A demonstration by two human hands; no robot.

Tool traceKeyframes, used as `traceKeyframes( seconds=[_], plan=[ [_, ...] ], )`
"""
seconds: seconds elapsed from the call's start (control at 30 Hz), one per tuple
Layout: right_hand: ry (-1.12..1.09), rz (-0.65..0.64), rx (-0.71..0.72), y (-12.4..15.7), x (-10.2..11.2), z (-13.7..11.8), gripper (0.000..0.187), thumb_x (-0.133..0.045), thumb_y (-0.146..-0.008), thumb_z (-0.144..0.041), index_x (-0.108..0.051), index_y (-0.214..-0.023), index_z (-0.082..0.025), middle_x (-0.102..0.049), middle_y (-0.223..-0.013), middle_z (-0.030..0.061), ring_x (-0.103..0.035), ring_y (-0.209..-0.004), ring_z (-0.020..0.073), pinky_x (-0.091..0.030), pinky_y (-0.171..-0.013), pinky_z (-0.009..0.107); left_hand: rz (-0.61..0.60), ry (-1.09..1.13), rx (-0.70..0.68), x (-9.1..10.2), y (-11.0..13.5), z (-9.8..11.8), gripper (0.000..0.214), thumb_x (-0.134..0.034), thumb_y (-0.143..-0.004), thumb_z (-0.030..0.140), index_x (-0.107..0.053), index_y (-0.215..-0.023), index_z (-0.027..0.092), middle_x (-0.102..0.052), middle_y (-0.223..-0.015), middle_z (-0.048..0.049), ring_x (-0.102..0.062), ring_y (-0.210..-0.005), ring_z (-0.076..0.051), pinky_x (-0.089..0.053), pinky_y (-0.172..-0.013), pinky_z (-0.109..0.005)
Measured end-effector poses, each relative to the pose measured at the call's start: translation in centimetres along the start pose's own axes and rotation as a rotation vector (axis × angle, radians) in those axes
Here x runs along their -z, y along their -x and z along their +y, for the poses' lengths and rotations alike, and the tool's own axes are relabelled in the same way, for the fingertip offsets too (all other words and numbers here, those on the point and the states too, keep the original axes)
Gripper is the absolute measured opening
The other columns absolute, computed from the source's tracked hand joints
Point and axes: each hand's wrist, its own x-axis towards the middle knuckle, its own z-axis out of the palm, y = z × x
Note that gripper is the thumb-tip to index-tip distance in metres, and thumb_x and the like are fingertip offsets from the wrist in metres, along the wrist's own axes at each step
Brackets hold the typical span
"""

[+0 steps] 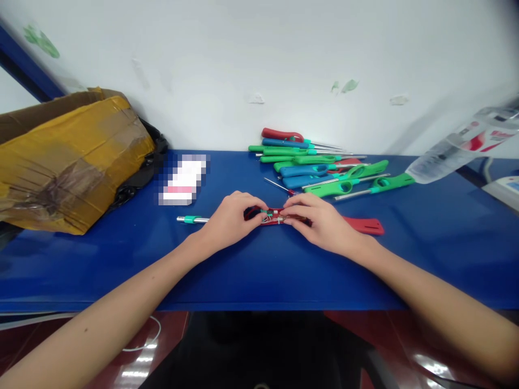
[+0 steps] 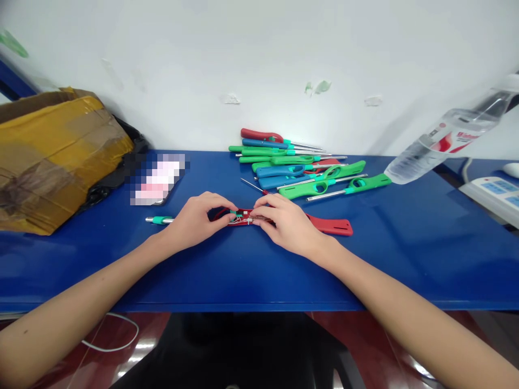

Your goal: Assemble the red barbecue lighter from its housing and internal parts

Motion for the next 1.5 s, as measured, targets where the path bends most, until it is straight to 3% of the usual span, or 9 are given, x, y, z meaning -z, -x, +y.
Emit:
traceKeyframes(
  seconds=[0.23, 0.4, 0.7, 0.9, 1.5],
  plan=[
    [-0.031, -0.020, 0.001, 0.0, 0.0, 0.4, 0.020, -0.053, -0.095, -0.022, -0.070, -0.106, -0.022, -0.067, -0.114, 0.0094, -0.064, -0.106, 0.0242, -0.055, -0.094, 0.042, -0.032, 0.087, 0.080, 0.3, 0.1, 0.3, 0.016, -0.063, -0.085, 0.031, -0.072, -0.096, 0.024, -0.074, -0.089, -0.0001, -0.065, -0.082, -0.017, -0.051, -0.079, -0.031],
    [-0.067, -0.023, 0.004, 0.0, 0.0, 0.7, 0.018, -0.052, -0.095, -0.020, -0.068, -0.105, -0.022, -0.067, -0.117, 0.0101, -0.065, -0.110, 0.0241, -0.054, -0.098, 0.043, -0.048, 0.190, 0.205, 0.4, 0.2, 0.8, 0.036, -0.070, -0.079, 0.038, -0.063, -0.108, 0.019, -0.070, -0.079, 0.0004, -0.061, -0.065, -0.013, -0.052, -0.065, -0.027],
    [-0.019, 0.039, -0.065, 0.0, -0.5, 0.1, 0.015, -0.057, -0.089, -0.017, -0.066, -0.100, -0.021, -0.065, -0.126, 0.0117, -0.053, -0.131, 0.0289, -0.047, -0.108, 0.050, -0.115, 0.195, 0.204, 0.0, 0.4, 1.6, 0.032, -0.063, -0.084, 0.040, -0.065, -0.108, 0.018, -0.065, -0.070, 0.0033, -0.058, -0.059, -0.012, -0.045, -0.059, -0.025],
    [0.010, 0.061, -0.081, -0.2, -0.7, -0.2, 0.011, -0.066, -0.084, -0.023, -0.064, -0.095, -0.020, -0.067, -0.122, 0.0126, -0.055, -0.129, 0.0291, -0.048, -0.107, 0.048, -0.137, 0.214, 0.213, 0.0, 0.3, 2.2, 0.025, -0.060, -0.086, 0.039, -0.070, -0.098, 0.019, -0.064, -0.064, 0.0038, -0.056, -0.056, -0.011, -0.041, -0.056, -0.024],
    [-0.016, 0.163, -0.128, -0.4, -1.7, -0.7, 0.016, -0.064, -0.072, -0.012, -0.059, -0.084, -0.021, -0.071, -0.107, 0.0102, -0.060, -0.121, 0.0279, -0.051, -0.103, 0.044, -0.133, 0.194, 0.184, -0.2, 0.3, 2.5, 0.022, -0.061, -0.086, 0.034, -0.071, -0.096, 0.018, -0.061, -0.063, 0.0041, -0.053, -0.055, -0.010, -0.039, -0.055, -0.024]
  ],
)
